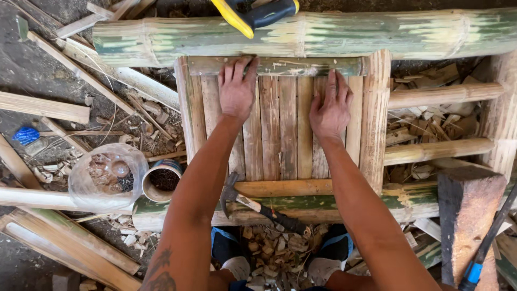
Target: The person assembles a bamboo structure by cutting bamboo strips with a hand saw, fitting them into a frame, and securing them with a hammer and nails. The person repeatedly measures, cuts, and hammers pieces into place.
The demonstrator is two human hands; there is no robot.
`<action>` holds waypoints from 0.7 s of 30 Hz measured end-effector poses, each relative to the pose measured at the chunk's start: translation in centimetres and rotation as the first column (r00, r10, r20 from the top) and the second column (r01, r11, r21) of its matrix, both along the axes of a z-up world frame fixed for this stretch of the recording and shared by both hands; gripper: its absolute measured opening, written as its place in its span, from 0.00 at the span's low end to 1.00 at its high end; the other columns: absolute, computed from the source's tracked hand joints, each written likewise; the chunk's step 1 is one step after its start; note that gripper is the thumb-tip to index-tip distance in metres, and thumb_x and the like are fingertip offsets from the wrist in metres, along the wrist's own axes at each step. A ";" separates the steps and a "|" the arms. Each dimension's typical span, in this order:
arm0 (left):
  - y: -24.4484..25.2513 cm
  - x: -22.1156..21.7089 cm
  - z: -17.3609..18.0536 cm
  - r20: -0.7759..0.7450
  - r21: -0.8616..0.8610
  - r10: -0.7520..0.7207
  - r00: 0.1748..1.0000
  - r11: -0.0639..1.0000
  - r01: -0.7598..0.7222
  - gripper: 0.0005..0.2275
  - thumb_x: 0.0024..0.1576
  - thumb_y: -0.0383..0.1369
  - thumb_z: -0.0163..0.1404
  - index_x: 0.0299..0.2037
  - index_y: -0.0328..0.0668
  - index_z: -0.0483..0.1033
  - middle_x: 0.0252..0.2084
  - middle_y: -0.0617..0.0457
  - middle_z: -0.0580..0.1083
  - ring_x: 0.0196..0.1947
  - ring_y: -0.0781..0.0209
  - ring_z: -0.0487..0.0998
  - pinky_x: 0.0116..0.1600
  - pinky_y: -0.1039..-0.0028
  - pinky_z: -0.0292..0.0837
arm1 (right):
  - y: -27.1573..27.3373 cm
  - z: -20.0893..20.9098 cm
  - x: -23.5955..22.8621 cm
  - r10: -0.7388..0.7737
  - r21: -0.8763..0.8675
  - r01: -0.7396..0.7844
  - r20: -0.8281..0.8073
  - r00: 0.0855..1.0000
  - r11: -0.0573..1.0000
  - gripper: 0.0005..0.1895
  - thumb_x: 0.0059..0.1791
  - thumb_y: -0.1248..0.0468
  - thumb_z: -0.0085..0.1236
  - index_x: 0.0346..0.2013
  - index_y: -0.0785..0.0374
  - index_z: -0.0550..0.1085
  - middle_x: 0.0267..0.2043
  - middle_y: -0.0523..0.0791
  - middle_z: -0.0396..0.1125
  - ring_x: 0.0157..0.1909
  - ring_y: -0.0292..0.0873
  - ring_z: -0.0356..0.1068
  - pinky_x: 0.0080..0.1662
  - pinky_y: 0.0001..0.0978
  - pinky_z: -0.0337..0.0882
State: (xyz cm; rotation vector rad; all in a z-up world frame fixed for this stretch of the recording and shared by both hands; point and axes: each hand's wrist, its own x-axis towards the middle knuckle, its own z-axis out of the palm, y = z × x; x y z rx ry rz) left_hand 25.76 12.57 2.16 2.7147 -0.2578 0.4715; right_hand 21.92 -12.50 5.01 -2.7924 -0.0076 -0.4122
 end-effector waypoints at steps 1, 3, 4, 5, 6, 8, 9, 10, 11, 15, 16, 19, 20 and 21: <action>-0.2 0.1 0.3 0.014 0.056 0.019 1.000 0.998 -0.019 0.22 0.61 0.30 0.52 0.68 0.51 0.73 0.62 0.57 0.67 0.66 0.55 0.64 0.72 0.57 0.59 | -0.2 0.0 0.0 0.012 -0.006 -0.012 -0.005 1.000 1.000 0.34 0.54 0.63 0.56 0.76 0.57 0.60 0.73 0.47 0.57 0.68 0.58 0.59 0.58 0.47 0.74; -0.2 0.4 1.0 -0.050 -0.011 -0.055 0.997 0.998 0.054 0.22 0.61 0.34 0.53 0.67 0.50 0.72 0.62 0.55 0.66 0.64 0.52 0.63 0.70 0.55 0.57 | -0.1 0.0 0.2 0.030 -0.012 -0.030 -0.012 0.999 0.999 0.33 0.54 0.63 0.55 0.74 0.57 0.63 0.73 0.45 0.56 0.69 0.57 0.59 0.61 0.47 0.72; -0.2 0.4 1.3 -0.081 -0.046 -0.095 0.992 0.995 0.091 0.21 0.61 0.36 0.53 0.66 0.50 0.72 0.62 0.54 0.65 0.63 0.51 0.63 0.69 0.54 0.56 | 0.0 -0.1 0.2 0.018 -0.055 -0.019 -0.021 1.000 0.998 0.32 0.53 0.62 0.56 0.74 0.56 0.63 0.73 0.45 0.57 0.69 0.56 0.59 0.61 0.49 0.70; -0.1 0.3 1.4 -0.097 -0.037 -0.090 0.991 0.996 0.087 0.22 0.60 0.38 0.54 0.66 0.51 0.71 0.61 0.54 0.65 0.64 0.50 0.62 0.68 0.51 0.54 | 0.2 -0.3 0.2 0.006 -0.097 -0.009 -0.028 1.000 0.995 0.32 0.53 0.62 0.56 0.73 0.56 0.63 0.73 0.45 0.57 0.69 0.55 0.59 0.60 0.50 0.68; -0.2 0.5 1.5 -0.114 -0.028 -0.082 0.990 0.996 0.080 0.23 0.60 0.39 0.54 0.66 0.52 0.70 0.61 0.53 0.64 0.64 0.50 0.61 0.68 0.48 0.52 | 0.0 -0.4 0.2 -0.004 -0.141 -0.001 -0.036 0.999 0.990 0.32 0.53 0.61 0.57 0.72 0.55 0.64 0.72 0.44 0.57 0.70 0.53 0.59 0.59 0.52 0.66; -0.7 0.8 1.1 -0.111 -0.005 -0.058 0.992 0.998 0.058 0.25 0.59 0.41 0.54 0.67 0.51 0.68 0.61 0.52 0.63 0.65 0.51 0.60 0.69 0.44 0.50 | -0.3 -0.8 0.2 -0.005 -0.133 -0.001 -0.041 0.999 0.991 0.33 0.50 0.62 0.56 0.71 0.56 0.64 0.71 0.46 0.58 0.69 0.55 0.58 0.59 0.53 0.63; -1.1 1.1 0.8 -0.091 0.008 -0.042 0.995 0.999 0.043 0.25 0.58 0.41 0.54 0.67 0.48 0.67 0.62 0.52 0.62 0.66 0.52 0.59 0.69 0.43 0.49 | -0.6 -1.2 0.2 -0.006 -0.129 0.000 -0.044 0.999 0.992 0.33 0.49 0.62 0.56 0.70 0.56 0.65 0.70 0.48 0.59 0.68 0.55 0.58 0.59 0.53 0.61; -1.4 0.9 0.4 -0.077 0.025 -0.018 0.997 0.999 0.020 0.26 0.57 0.41 0.54 0.67 0.46 0.66 0.63 0.51 0.61 0.67 0.52 0.59 0.70 0.42 0.47 | -0.8 -1.6 0.1 -0.003 -0.059 0.004 0.009 1.000 0.998 0.31 0.51 0.63 0.53 0.70 0.57 0.65 0.69 0.49 0.60 0.67 0.55 0.59 0.61 0.50 0.62; -1.6 1.2 0.0 -0.102 0.021 -0.051 0.993 0.998 0.053 0.26 0.59 0.42 0.55 0.67 0.45 0.65 0.63 0.49 0.61 0.67 0.51 0.58 0.71 0.43 0.48 | -1.1 -1.9 -0.1 -0.004 0.011 0.004 0.061 0.998 1.000 0.28 0.53 0.64 0.51 0.70 0.58 0.66 0.67 0.51 0.60 0.66 0.54 0.60 0.62 0.48 0.63; -1.3 1.7 -0.9 -0.098 -0.046 -0.132 0.986 0.991 0.128 0.27 0.58 0.44 0.57 0.65 0.43 0.65 0.63 0.45 0.61 0.67 0.48 0.58 0.71 0.46 0.47 | -1.1 -3.2 0.2 -0.048 0.184 0.007 0.219 0.975 0.983 0.13 0.60 0.60 0.50 0.57 0.64 0.68 0.53 0.52 0.63 0.54 0.53 0.63 0.58 0.49 0.64; -1.6 1.8 -1.0 -0.071 -0.083 -0.164 0.984 0.984 0.158 0.28 0.56 0.44 0.58 0.64 0.44 0.66 0.62 0.46 0.61 0.66 0.47 0.58 0.70 0.46 0.46 | -1.3 -3.3 0.1 -0.054 0.204 0.009 0.217 0.975 0.979 0.12 0.61 0.60 0.50 0.54 0.64 0.68 0.51 0.52 0.63 0.52 0.53 0.63 0.56 0.49 0.63; -2.5 2.0 -1.3 -0.058 -0.132 -0.095 0.994 0.987 0.087 0.25 0.57 0.42 0.58 0.64 0.46 0.68 0.62 0.50 0.62 0.66 0.51 0.60 0.72 0.50 0.50 | -1.4 -3.7 -0.6 -0.057 0.204 0.017 0.192 0.980 0.979 0.11 0.61 0.59 0.51 0.51 0.65 0.68 0.48 0.52 0.62 0.49 0.54 0.63 0.54 0.49 0.63; -2.5 2.4 -1.2 -0.032 -0.139 -0.141 0.989 0.981 0.135 0.25 0.57 0.41 0.58 0.63 0.45 0.70 0.61 0.51 0.62 0.65 0.50 0.60 0.71 0.51 0.52 | -1.4 -3.6 -0.3 -0.046 0.163 0.015 0.189 0.981 0.987 0.11 0.62 0.59 0.51 0.52 0.64 0.68 0.48 0.52 0.62 0.50 0.54 0.63 0.54 0.50 0.63; -2.0 2.7 -1.1 -0.006 -0.143 -0.187 0.982 0.972 0.184 0.24 0.58 0.41 0.59 0.63 0.45 0.71 0.59 0.51 0.63 0.64 0.50 0.60 0.70 0.51 0.55 | -1.3 -3.5 -0.1 -0.036 0.120 0.014 0.186 0.982 0.993 0.11 0.62 0.59 0.50 0.53 0.64 0.68 0.49 0.52 0.63 0.51 0.55 0.63 0.54 0.50 0.63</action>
